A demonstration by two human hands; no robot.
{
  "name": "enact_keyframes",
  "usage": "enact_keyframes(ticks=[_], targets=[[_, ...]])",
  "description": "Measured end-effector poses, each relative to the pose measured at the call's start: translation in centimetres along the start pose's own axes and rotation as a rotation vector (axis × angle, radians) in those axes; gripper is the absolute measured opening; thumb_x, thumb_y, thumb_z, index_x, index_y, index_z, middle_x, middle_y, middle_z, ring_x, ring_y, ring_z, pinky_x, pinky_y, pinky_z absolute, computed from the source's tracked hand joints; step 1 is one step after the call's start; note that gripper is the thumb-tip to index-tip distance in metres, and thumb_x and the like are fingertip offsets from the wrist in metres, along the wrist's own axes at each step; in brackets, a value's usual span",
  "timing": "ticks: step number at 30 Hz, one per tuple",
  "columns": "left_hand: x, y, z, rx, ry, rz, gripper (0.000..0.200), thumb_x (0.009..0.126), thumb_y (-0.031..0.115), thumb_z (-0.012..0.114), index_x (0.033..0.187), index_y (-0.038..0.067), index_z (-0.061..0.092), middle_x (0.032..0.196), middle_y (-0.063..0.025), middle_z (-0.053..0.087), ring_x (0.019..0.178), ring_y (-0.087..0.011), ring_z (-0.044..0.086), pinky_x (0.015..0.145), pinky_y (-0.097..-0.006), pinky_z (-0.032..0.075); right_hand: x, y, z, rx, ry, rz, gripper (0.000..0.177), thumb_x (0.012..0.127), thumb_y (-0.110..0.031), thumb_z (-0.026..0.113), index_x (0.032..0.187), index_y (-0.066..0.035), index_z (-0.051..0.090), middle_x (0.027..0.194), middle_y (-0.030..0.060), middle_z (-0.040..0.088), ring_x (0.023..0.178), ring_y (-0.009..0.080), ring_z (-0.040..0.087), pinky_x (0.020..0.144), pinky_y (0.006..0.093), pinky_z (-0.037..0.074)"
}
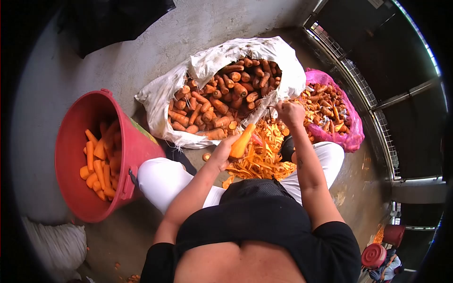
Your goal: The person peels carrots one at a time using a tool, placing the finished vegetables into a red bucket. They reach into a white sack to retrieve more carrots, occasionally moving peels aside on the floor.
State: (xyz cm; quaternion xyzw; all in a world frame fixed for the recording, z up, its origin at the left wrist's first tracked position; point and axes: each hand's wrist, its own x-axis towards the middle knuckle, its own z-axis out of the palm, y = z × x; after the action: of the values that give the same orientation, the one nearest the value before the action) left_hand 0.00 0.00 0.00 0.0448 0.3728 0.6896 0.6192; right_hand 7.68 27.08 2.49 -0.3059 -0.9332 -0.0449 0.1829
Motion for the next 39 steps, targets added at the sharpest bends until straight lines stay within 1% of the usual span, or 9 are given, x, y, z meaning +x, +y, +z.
enact_keyframes(ticks=[1,6,7,16,23,26,29,33,39], targets=[[-0.2,0.6,-0.4,-0.012,-0.016,0.006,0.045,0.096,0.040,0.045,0.122,0.004,0.053,0.088,-0.0042,0.061,0.069,-0.0120,0.060,0.051,-0.0259,0.047,-0.2,0.1,0.1,0.024,0.130,-0.019,0.056,0.090,-0.042,0.045,0.049,-0.009,0.063,0.046,0.0081,0.056,0.048,0.0242,0.059,0.058,0.0379,0.049],[1.0,-0.2,-0.1,-0.143,0.152,-0.037,0.040,0.097,0.040,0.042,0.116,0.008,0.057,0.085,-0.0024,0.062,0.066,-0.0123,0.059,0.051,-0.0266,0.046,-3.0,-2.4,-3.7,0.259,-0.136,0.075,0.048,0.091,-0.028,0.050,0.046,-0.015,0.058,0.038,-0.0032,0.043,0.035,0.0073,0.041,0.045,0.0281,0.038],[1.1,-0.2,-0.3,-0.142,0.176,-0.037,0.039,0.096,0.040,0.043,0.115,0.008,0.057,0.086,-0.0022,0.062,0.066,-0.0128,0.059,0.052,-0.0272,0.046,-3.9,-3.8,-3.7,0.275,0.036,-0.082,0.049,0.093,-0.028,0.049,0.045,-0.018,0.055,0.037,-0.0058,0.039,0.036,0.0059,0.039,0.046,0.0271,0.039],[0.6,0.1,1.2,-0.232,0.299,0.001,0.031,0.093,0.034,0.049,0.109,0.010,0.058,0.086,-0.0028,0.063,0.077,-0.0164,0.062,0.069,-0.0341,0.053,-5.0,-10.3,-6.8,0.440,0.129,-0.513,0.036,0.078,-0.016,0.067,0.045,-0.010,0.053,0.045,0.0018,0.053,0.044,0.0170,0.049,0.049,0.0324,0.039],[0.5,0.0,1.1,-0.203,0.237,-0.021,0.034,0.096,0.031,0.043,0.116,0.007,0.056,0.100,-0.0053,0.064,0.081,-0.0166,0.065,0.070,-0.0302,0.054,-4.6,-10.0,-5.9,0.466,0.142,-0.522,0.033,0.076,-0.019,0.065,0.045,-0.013,0.055,0.044,0.0006,0.049,0.045,0.0181,0.050,0.051,0.0334,0.041],[-2.0,1.5,4.3,-0.125,0.181,0.061,0.030,0.095,0.034,0.044,0.102,0.009,0.058,0.076,-0.0023,0.062,0.056,-0.0125,0.057,0.046,-0.0238,0.042,-3.9,-8.7,-5.3,0.480,0.118,-0.477,0.035,0.078,-0.019,0.064,0.044,-0.013,0.056,0.044,0.0012,0.051,0.044,0.0180,0.051,0.052,0.0339,0.044],[-1.5,0.4,2.9,-0.024,0.197,-0.012,0.032,0.096,0.037,0.044,0.102,0.008,0.058,0.072,-0.0023,0.061,0.049,-0.0115,0.054,0.039,-0.0231,0.036,-2.9,-6.6,-3.9,0.412,0.096,-0.386,0.036,0.080,-0.019,0.062,0.045,-0.011,0.058,0.045,0.0030,0.054,0.045,0.0190,0.054,0.052,0.0340,0.043],[-1.4,0.3,2.5,-0.034,0.110,0.014,0.033,0.096,0.032,0.045,0.106,0.003,0.056,0.082,-0.0042,0.061,0.064,-0.0104,0.061,0.052,-0.0219,0.050,-2.6,-6.0,-3.9,0.429,0.115,-0.427,0.036,0.082,-0.020,0.061,0.047,-0.012,0.060,0.044,0.0022,0.053,0.043,0.0192,0.053,0.052,0.0338,0.043],[-0.8,-0.1,1.9,0.012,0.081,-0.013,0.035,0.097,0.032,0.043,0.107,0.002,0.056,0.083,-0.0057,0.061,0.066,-0.0109,0.061,0.052,-0.0223,0.049,-0.8,-2.3,-0.5,0.114,0.067,-0.240,0.047,0.090,-0.027,0.052,0.045,-0.015,0.057,0.038,-0.0018,0.047,0.040,0.0122,0.049,0.054,0.0306,0.045]])
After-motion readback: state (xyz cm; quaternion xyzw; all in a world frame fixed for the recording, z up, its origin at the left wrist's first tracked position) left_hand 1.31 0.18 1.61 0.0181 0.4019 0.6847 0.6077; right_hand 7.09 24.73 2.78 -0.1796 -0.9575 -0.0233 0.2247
